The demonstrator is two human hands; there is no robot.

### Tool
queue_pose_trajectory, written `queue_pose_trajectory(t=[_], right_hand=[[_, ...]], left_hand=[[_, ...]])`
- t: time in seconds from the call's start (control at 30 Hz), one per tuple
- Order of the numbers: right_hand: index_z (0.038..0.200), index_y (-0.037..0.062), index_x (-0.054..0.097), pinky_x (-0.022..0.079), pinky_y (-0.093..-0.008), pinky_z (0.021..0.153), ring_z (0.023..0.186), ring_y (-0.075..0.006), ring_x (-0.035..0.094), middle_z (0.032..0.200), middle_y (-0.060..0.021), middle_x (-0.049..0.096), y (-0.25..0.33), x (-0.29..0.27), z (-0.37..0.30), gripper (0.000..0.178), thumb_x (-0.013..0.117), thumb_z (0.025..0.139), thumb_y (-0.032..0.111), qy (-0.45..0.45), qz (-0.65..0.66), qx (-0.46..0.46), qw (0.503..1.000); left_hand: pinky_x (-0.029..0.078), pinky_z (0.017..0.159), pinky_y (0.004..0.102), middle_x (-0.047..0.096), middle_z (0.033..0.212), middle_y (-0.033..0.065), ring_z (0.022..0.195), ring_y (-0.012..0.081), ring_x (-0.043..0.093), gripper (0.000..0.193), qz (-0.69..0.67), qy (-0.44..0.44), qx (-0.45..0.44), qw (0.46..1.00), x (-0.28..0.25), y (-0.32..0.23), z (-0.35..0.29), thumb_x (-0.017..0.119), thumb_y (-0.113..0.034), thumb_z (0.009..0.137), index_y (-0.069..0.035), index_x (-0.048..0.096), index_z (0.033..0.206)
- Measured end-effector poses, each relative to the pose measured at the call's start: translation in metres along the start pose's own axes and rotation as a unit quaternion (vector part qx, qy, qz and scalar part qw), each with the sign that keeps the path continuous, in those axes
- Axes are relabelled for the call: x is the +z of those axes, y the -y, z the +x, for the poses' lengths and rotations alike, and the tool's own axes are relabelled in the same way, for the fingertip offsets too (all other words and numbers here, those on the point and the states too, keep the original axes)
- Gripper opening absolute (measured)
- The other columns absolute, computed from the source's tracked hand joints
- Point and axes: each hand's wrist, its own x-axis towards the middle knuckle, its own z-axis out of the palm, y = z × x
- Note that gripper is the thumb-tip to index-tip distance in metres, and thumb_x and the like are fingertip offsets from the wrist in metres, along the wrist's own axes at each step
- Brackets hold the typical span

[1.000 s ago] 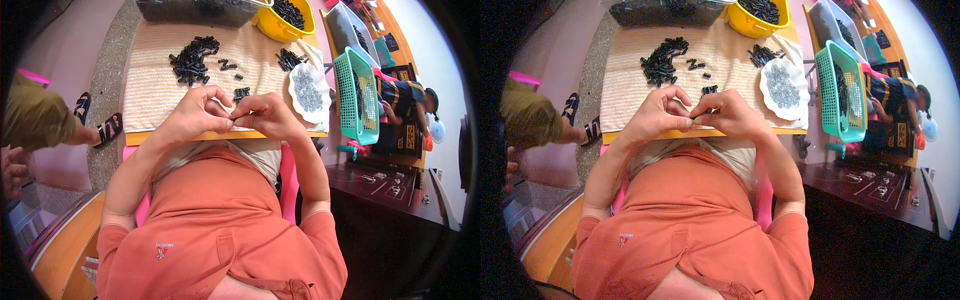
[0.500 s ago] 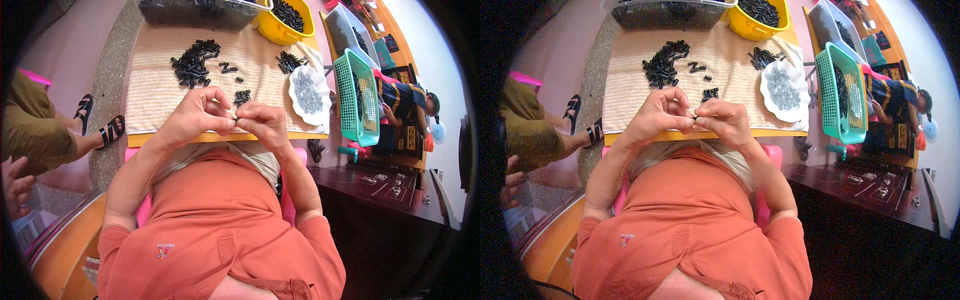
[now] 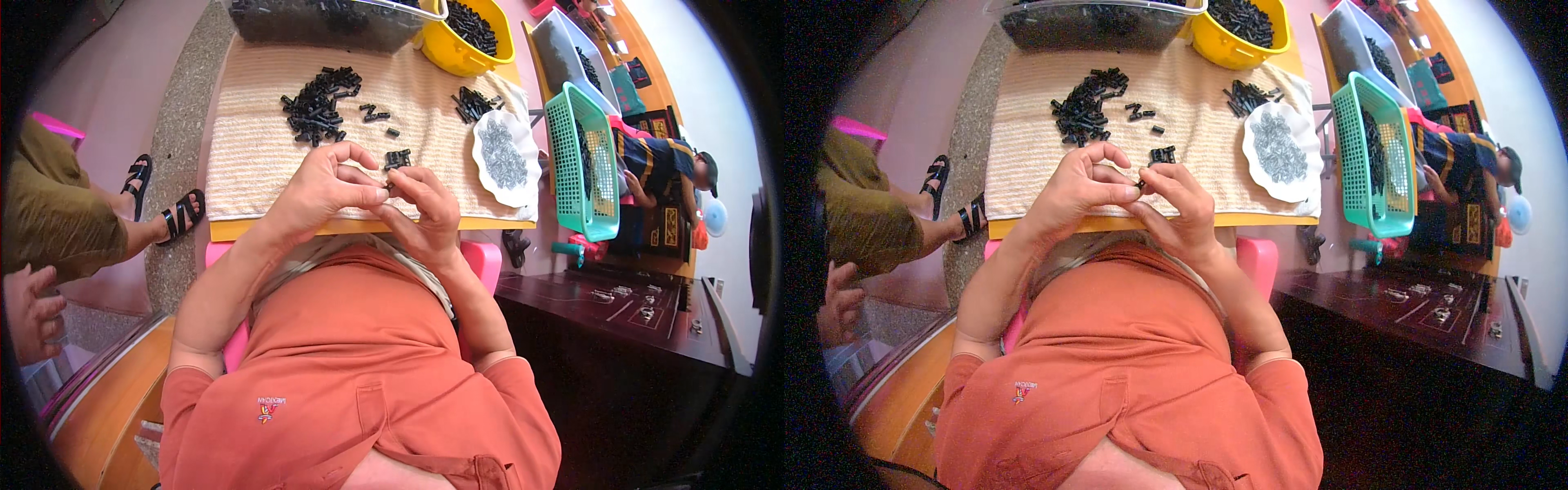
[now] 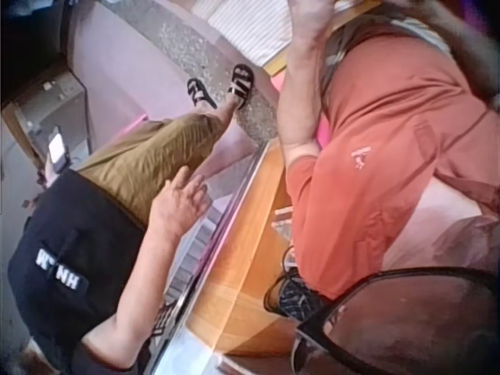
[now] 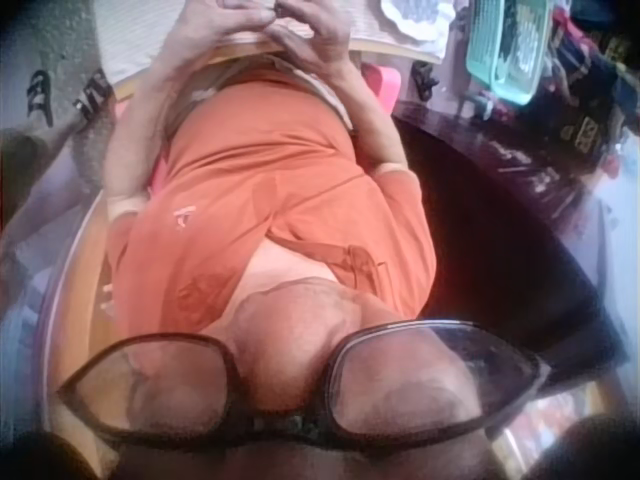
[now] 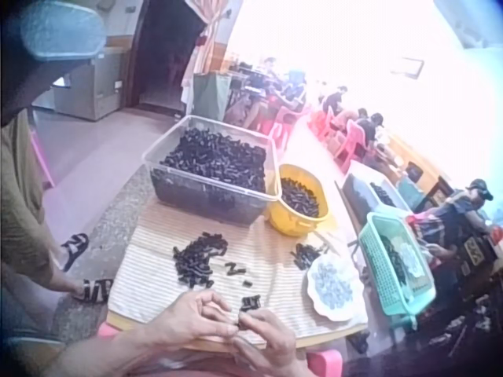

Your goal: The person assembles components by picking small metal pins from a plate and inserting them into black plastic pieces by hand.

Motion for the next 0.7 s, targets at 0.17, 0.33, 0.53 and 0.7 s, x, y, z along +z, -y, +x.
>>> queue_pose_trajectory(t=[0.17, 0.33, 0.53, 0.7], right_hand=[[0.115, 0.0000, 0.065, 0.056, -0.0318, 0.070, 0.083, -0.0248, 0.068, 0.102, -0.0169, 0.065, 0.0020, 0.0036, 0.0026, 0.048, 0.083, 0.071, -0.002, -0.026, -0.077, -0.024, 0.996], [0.113, -0.0002, 0.065, 0.057, -0.0325, 0.070, 0.084, -0.0262, 0.069, 0.102, -0.0167, 0.065, 0.0035, 0.0075, 0.0014, 0.047, 0.083, 0.070, -0.002, -0.047, -0.072, -0.017, 0.996], [0.110, -0.0008, 0.066, 0.057, -0.0335, 0.068, 0.082, -0.0281, 0.069, 0.099, -0.0175, 0.066, -0.0010, 0.0101, 0.0005, 0.045, 0.083, 0.069, -0.002, -0.066, -0.105, -0.049, 0.991], [0.107, -0.0014, 0.066, 0.057, -0.0347, 0.066, 0.080, -0.0295, 0.069, 0.098, -0.0183, 0.067, -0.0020, 0.0101, 0.0018, 0.041, 0.082, 0.070, -0.001, -0.066, -0.117, -0.076, 0.988]], left_hand=[[0.054, 0.076, 0.0249, 0.073, 0.090, 0.0123, 0.084, 0.0144, 0.070, 0.037, 0.007, -0.007, -0.002, 1.000, -0.0012, 0.0025, 0.0008, 0.078, -0.004, 0.081, -0.003, 0.054, 0.109], [0.053, 0.069, 0.0221, 0.073, 0.090, 0.0107, 0.080, 0.0123, 0.068, 0.037, 0.008, -0.014, -0.004, 1.000, 0.0022, 0.0003, -0.0019, 0.078, -0.005, 0.082, -0.004, 0.054, 0.110], [0.050, 0.064, 0.0201, 0.072, 0.089, 0.0096, 0.078, 0.0107, 0.067, 0.036, 0.021, -0.026, 0.000, 0.999, 0.0039, 0.0002, -0.0030, 0.078, -0.005, 0.082, -0.005, 0.054, 0.110], [0.054, 0.071, 0.0226, 0.072, 0.090, 0.0112, 0.081, 0.0127, 0.069, 0.033, 0.036, -0.019, 0.015, 0.999, 0.0005, 0.0056, 0.0000, 0.076, -0.003, 0.082, -0.003, 0.055, 0.107]])
